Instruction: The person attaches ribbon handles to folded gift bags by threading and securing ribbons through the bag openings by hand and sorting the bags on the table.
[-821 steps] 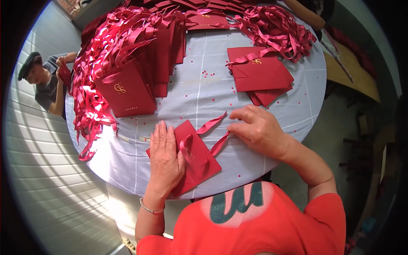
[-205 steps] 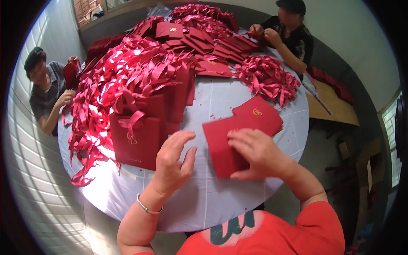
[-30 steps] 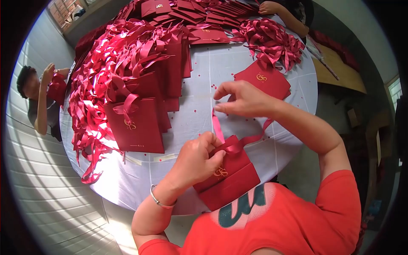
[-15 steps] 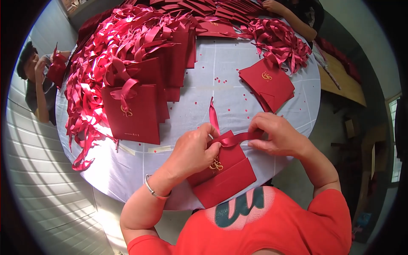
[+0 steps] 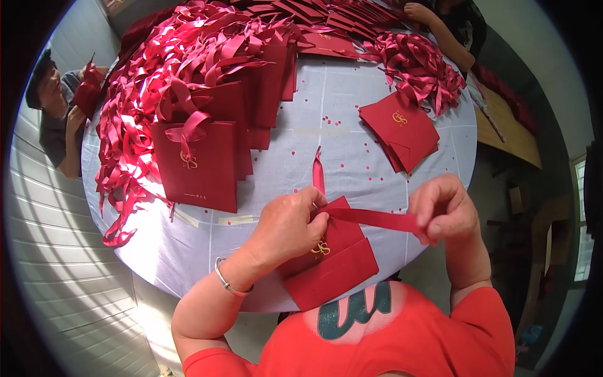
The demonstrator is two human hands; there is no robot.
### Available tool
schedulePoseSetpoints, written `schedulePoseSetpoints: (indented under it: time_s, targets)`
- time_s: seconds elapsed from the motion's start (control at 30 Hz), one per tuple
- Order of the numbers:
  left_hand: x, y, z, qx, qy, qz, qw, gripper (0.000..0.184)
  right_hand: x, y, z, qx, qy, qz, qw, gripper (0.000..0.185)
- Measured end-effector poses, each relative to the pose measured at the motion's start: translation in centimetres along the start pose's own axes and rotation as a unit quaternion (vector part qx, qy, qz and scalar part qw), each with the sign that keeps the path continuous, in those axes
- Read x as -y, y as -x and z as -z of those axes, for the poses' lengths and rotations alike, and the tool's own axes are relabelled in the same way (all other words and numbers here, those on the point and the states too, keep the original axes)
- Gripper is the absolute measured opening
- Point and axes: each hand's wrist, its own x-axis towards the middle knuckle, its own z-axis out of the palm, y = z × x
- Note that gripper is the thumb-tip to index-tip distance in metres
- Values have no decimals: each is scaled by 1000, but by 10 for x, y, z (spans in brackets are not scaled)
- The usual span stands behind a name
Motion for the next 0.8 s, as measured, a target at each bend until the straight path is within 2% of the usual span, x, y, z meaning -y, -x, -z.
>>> schedulePoseSetpoints:
  time_s: [0.1,0.13,0.2,0.3,0.33,0.37,0.43,0.47,0.53,0.57,0.67,0.73,0.8]
  targets:
    - [2,1,-2,-18,-12,-2,1000,22,-13,-14,-8,98,-140,117,978,20]
    - [3,1,-2,-16,-13,-4,1000,23,-13,-15,-7,110,-142,121,976,21]
    - [1,1,0,-7,-14,5,1000,24,-17,-18,-13,69,-158,132,976,27]
    - [-1,1,1,-4,1,-4,1000,18,-27,-22,-12,13,-142,203,969,32]
    - [0,2,1,-7,4,-4,1000,18,-24,-24,-14,-18,-94,220,971,24]
    - [1,2,0,-6,-5,0,1000,20,-24,-26,-11,-16,-92,217,972,24]
    - [3,2,-2,-7,-13,6,1000,22,-24,-34,-3,-35,55,318,946,16]
    - [4,2,-4,-18,-12,-3,1000,21,-19,-31,-12,-92,91,296,946,13]
    - [4,2,-8,-30,-12,-8,999,20,-11,-36,-28,-213,321,280,879,13]
    - [4,2,-11,-43,-2,-14,999,19,-7,-39,-33,-196,403,281,849,10]
    - [1,4,-13,-44,29,-36,998,19,-16,-37,-31,-106,366,190,905,11]
    - [1,3,-14,-29,53,-54,997,19,-19,-37,-41,-117,277,87,950,13]
    - [6,2,-11,-20,80,-77,994,22,-25,-39,-35,-124,232,122,957,14]
